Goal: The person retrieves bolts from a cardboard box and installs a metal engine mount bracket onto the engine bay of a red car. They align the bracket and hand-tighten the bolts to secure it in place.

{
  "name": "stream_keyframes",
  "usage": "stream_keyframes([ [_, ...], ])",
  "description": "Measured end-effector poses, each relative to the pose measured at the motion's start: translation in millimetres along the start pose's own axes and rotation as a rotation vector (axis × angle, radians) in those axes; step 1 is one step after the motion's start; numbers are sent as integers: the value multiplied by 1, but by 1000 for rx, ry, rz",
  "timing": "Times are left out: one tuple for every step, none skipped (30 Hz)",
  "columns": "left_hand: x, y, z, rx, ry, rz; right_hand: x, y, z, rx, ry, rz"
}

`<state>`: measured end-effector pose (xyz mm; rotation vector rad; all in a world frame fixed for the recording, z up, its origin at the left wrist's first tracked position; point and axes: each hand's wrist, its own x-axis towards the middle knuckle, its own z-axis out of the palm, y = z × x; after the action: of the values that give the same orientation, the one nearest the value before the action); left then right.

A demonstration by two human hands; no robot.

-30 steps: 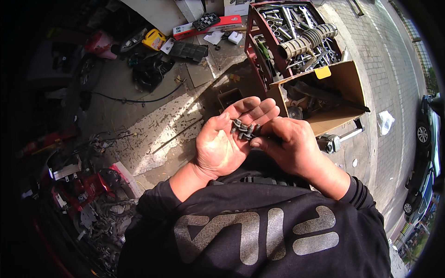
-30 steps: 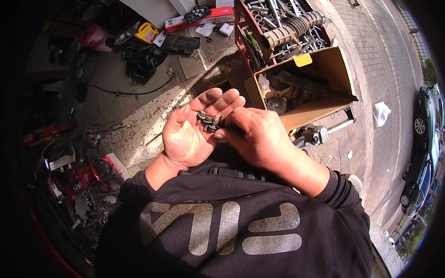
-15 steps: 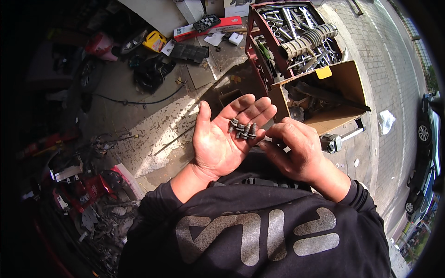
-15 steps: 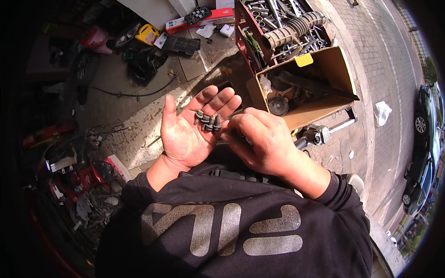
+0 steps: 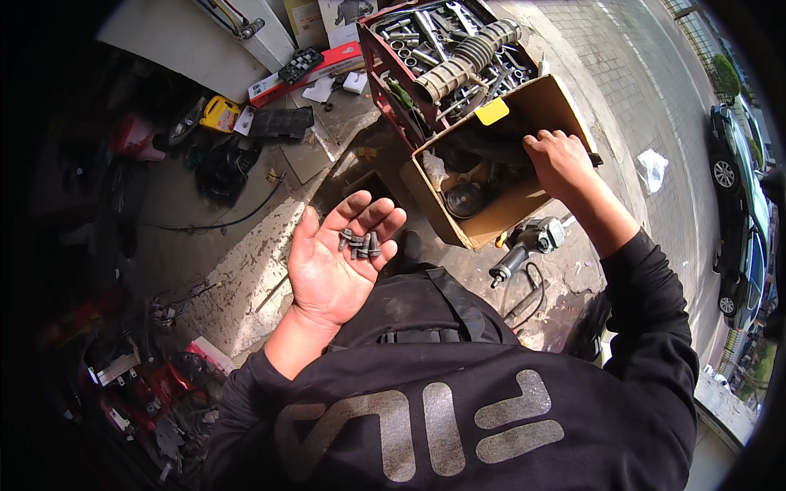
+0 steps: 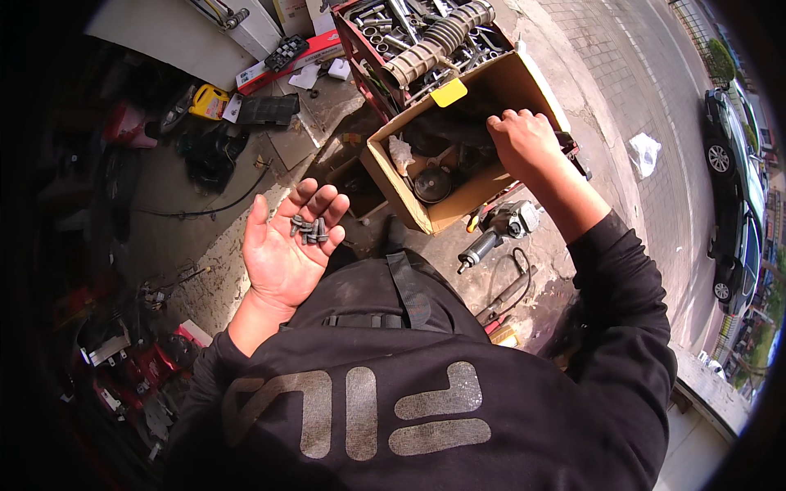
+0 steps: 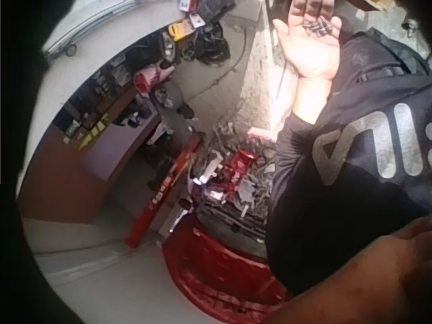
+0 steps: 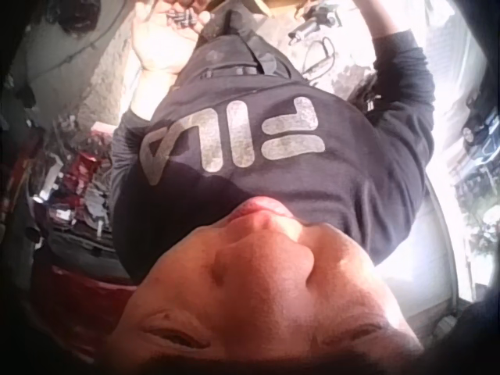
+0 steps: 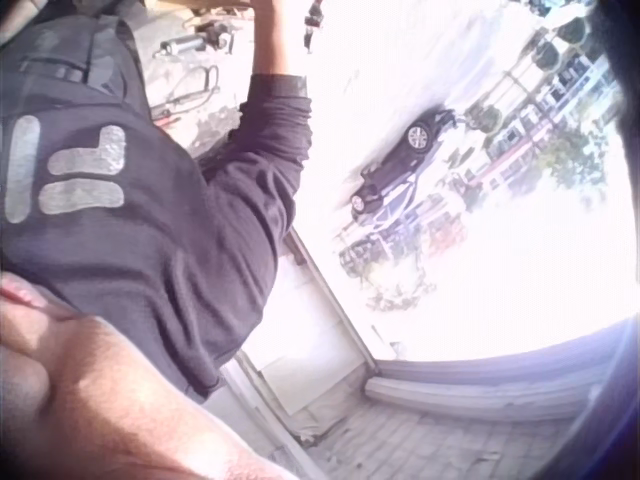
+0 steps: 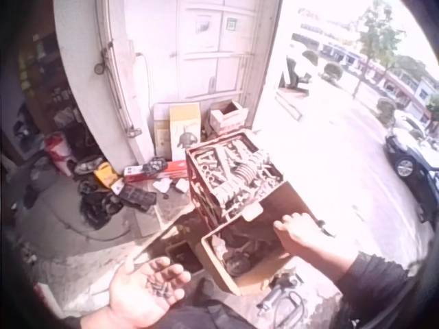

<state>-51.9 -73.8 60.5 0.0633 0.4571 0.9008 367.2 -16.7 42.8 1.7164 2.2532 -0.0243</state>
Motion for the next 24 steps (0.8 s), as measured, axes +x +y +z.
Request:
stream_keyframes([
  [3, -2, 0, 1, 16, -4, 3, 1, 0, 33, 33, -39],
  [5, -3, 1, 24, 35, 1, 4, 3, -4, 90, -33, -65],
  [6, -5, 1, 37, 36, -5, 4, 6, -9, 147, -106, -86],
  [7, -5, 2, 50, 37, -9, 2, 7, -16, 135, -145, -101],
  [8, -5, 2, 62, 36, -9, -2, 10, -24, 120, -188, -112],
  [9, -6, 2, 60, 42, -12, -6, 12, -33, 114, -206, -143],
  [11, -7, 2, 55, 42, -15, -10, 13, -43, 99, -208, -99],
  [13, -8, 1, 49, 42, -14, -14, 14, -52, 92, -184, -75],
  [15, -8, 1, 43, 41, -13, -18, 15, -63, 71, -172, -49],
  [16, -9, 0, 46, 51, -13, -22, 18, -74, 46, -155, -24],
  [16, -10, -1, 49, 60, -15, -27, 20, -83, 37, -111, 6],
  [18, -10, -1, 54, 68, -15, -28, 24, -92, -18, -142, 55],
  [19, -10, -1, 57, 68, -16, -29, 29, -100, -84, -194, 112],
  [20, -11, -1, 60, 69, -17, -28, 30, -104, -196, -184, 130],
  [21, -11, -1, 68, 69, -18, -24, 31, -105, -271, -182, 127],
  [22, -12, -1, 71, 70, -21, -23, 30, -105, -303, -191, 121],
  [23, -13, -1, 79, 69, -22, -21, 29, -102, -360, -179, 87],
  [23, -13, 0, 91, 67, -22, -18, 26, -98, -376, -194, 95],
  [24, -14, 0, 90, 73, -24, -14, 21, -92, -400, -221, 105],
  [24, -14, 0, 94, 79, -25, -11, 19, -87, -437, -272, 114],
  [24, -14, 0, 100, 83, -25, -11, 18, -84, -439, -238, 76],
  [24, -15, 0, 94, 93, -24, -12, 15, -80, -452, -229, 38],
  [23, -15, 0, 92, 101, -23, -13, 13, -77, -475, -191, -16],
  [23, -15, 0, 95, 106, -20, -9, 9, -72, -466, -224, -16],
])
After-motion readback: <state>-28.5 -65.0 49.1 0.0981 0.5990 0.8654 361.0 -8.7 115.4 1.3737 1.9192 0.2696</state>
